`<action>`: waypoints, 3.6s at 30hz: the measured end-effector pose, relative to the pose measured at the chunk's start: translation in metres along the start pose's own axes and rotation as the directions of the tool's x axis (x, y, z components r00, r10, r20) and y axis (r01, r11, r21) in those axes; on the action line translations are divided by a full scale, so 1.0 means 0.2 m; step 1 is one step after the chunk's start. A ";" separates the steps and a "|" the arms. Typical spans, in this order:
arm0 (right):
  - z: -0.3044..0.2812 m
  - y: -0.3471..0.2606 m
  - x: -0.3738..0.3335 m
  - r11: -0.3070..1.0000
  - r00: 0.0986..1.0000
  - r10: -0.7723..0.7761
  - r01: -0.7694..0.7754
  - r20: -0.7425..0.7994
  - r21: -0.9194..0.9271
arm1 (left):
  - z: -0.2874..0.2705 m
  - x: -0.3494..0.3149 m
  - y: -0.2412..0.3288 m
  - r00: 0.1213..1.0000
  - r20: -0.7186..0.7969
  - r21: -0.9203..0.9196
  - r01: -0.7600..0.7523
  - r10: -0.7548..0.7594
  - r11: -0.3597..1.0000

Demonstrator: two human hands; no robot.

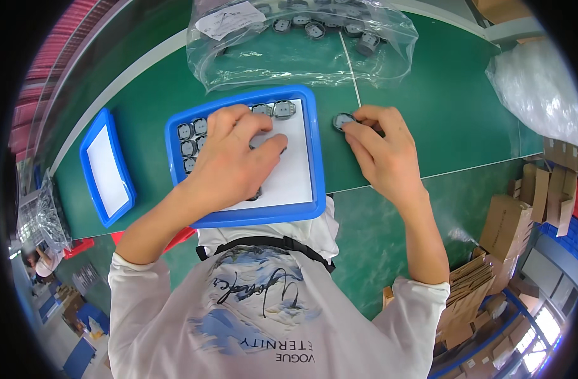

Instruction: Arranging small grey electronic components from a plastic bag into a grid in a blue plastic tray.

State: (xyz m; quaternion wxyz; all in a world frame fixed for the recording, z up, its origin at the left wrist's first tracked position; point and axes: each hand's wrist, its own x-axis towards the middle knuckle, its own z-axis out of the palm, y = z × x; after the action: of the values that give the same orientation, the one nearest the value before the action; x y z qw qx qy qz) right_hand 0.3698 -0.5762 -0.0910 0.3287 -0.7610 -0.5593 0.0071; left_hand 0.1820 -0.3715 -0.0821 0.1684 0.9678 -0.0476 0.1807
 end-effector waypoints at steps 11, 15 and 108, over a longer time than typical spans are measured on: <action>0.09 -0.21 0.21 0.970 0.958 -0.239 0.242 0.160 0.001 | -0.05 0.04 -0.04 0.990 0.015 -0.034 0.137 -0.137 0.990; 0.10 -0.19 0.24 0.970 0.947 -0.235 0.244 0.217 -0.014 | -0.07 0.06 -0.05 0.984 0.037 -0.120 0.177 -0.174 0.977; -0.06 -0.02 0.04 0.995 0.993 0.081 -0.075 0.083 -0.066 | -0.33 0.11 -0.42 0.561 -0.320 -0.371 0.667 -0.763 0.646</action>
State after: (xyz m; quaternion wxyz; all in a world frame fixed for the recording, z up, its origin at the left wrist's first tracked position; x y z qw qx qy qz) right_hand 0.3738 -0.5749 -0.0765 0.2797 -0.7913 -0.5426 0.0350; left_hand 0.1930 -0.2699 -0.0430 0.3334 0.8092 0.3728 0.3083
